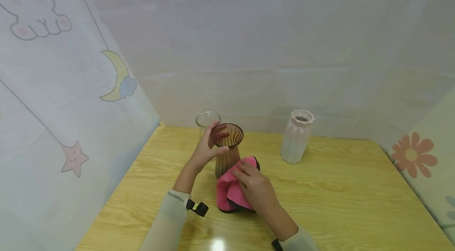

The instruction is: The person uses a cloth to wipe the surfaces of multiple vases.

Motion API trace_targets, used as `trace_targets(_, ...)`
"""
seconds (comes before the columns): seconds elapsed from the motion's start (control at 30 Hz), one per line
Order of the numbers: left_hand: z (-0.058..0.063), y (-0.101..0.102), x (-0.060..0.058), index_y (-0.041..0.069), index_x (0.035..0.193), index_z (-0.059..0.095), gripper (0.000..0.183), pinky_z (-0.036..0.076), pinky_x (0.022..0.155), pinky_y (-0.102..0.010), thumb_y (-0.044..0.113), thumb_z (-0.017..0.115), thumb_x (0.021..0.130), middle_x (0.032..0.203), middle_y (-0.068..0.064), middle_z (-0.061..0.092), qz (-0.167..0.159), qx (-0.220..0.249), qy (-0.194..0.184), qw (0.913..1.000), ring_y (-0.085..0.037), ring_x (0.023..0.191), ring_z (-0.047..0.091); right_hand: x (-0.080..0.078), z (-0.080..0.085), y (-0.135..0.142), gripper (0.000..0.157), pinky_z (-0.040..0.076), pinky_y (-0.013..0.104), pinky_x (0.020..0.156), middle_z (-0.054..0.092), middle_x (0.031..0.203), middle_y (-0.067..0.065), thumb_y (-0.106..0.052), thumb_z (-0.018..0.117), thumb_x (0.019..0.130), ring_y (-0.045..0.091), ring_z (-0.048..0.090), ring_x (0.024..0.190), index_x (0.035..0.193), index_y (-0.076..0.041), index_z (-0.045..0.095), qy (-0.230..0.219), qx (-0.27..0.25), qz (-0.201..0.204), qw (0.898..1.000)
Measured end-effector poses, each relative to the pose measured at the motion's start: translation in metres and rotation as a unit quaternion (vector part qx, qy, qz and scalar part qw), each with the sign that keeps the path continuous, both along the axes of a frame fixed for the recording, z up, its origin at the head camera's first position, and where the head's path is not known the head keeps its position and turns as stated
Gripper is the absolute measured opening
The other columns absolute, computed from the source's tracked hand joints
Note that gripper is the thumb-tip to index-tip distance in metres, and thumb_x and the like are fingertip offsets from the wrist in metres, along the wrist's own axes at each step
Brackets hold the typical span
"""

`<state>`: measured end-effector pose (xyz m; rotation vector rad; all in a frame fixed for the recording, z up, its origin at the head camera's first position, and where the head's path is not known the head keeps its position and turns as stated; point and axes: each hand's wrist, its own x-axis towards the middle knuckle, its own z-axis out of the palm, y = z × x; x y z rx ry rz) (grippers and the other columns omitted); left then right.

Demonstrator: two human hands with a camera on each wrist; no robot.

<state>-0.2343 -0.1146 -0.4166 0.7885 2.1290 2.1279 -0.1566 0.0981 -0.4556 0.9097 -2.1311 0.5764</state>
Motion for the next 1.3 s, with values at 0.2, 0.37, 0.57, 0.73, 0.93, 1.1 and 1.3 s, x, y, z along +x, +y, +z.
trace_targets(0.2,0.002,0.006,0.012,0.014,0.162,0.012,0.102,0.018,0.123,-0.05,0.035,0.079,0.088,0.163,-0.01,0.026,0.055,-0.002,0.015,0.9984,-0.027,0.15,0.03,-0.006,0.016,-0.002,0.025,0.058,0.04,0.086,0.073,0.112,0.017,0.0,0.08,0.084,0.033,0.069,0.112,0.109,-0.005,0.078,0.048,-0.031,0.026,0.998)
trace_targets(0.37,0.006,0.017,0.024,0.02,0.162,0.016,0.104,0.023,0.121,-0.053,0.039,0.082,0.084,0.158,-0.011,0.036,0.137,-0.029,0.012,0.99,-0.028,0.147,0.035,-0.015,0.024,-0.005,0.025,0.057,0.041,0.088,0.073,0.114,0.017,-0.002,0.076,0.088,0.034,0.069,0.112,0.113,-0.004,0.077,0.084,-0.042,0.029,0.995)
trace_targets(0.57,0.006,0.023,0.027,0.018,0.16,0.023,0.1,0.029,0.118,-0.056,0.036,0.084,0.082,0.147,-0.009,0.05,0.186,-0.051,0.005,0.9813,-0.027,0.138,0.047,-0.022,0.018,-0.01,0.036,0.059,0.044,0.084,0.073,0.109,0.017,0.002,0.084,0.073,0.038,0.07,0.108,0.108,-0.006,0.079,0.09,-0.049,0.028,0.994)
trace_targets(0.73,0.005,0.025,0.026,0.011,0.157,0.027,0.099,0.031,0.117,-0.054,0.038,0.084,0.081,0.146,-0.007,0.052,0.198,-0.059,0.001,0.9785,-0.025,0.139,0.045,-0.023,0.009,-0.012,0.035,0.059,0.042,0.083,0.074,0.108,0.017,0.001,0.086,0.072,0.037,0.071,0.106,0.105,-0.008,0.08,0.079,-0.041,0.017,0.996)
trace_targets(0.93,0.007,0.023,0.025,0.01,0.157,0.029,0.096,0.032,0.116,-0.055,0.036,0.083,0.082,0.145,-0.008,0.052,0.191,-0.062,0.005,0.9796,-0.027,0.138,0.047,-0.018,0.001,-0.009,0.031,0.061,0.039,0.074,0.073,0.104,0.015,-0.002,0.087,0.073,0.033,0.072,0.102,0.101,-0.012,0.08,0.052,-0.003,-0.003,0.999)
trace_targets(1.1,0.007,0.019,0.02,0.009,0.157,0.027,0.091,0.031,0.118,-0.052,0.026,0.081,0.085,0.148,-0.007,0.051,0.154,-0.05,0.003,0.9868,-0.027,0.135,0.051,-0.013,-0.002,-0.006,0.028,0.061,0.037,0.075,0.073,0.104,0.012,-0.001,0.086,0.076,0.029,0.071,0.101,0.1,-0.014,0.08,0.017,0.018,-0.005,1.0)
trace_targets(1.3,0.006,0.012,0.013,0.013,0.158,0.026,0.09,0.032,0.117,-0.053,0.025,0.079,0.086,0.15,-0.012,0.048,0.104,-0.037,-0.021,0.9936,-0.029,0.139,0.047,-0.007,-0.006,-0.005,0.029,0.061,0.032,0.072,0.072,0.101,0.008,0.003,0.086,0.075,0.023,0.071,0.097,0.098,-0.014,0.079,-0.031,0.039,-0.004,0.999)
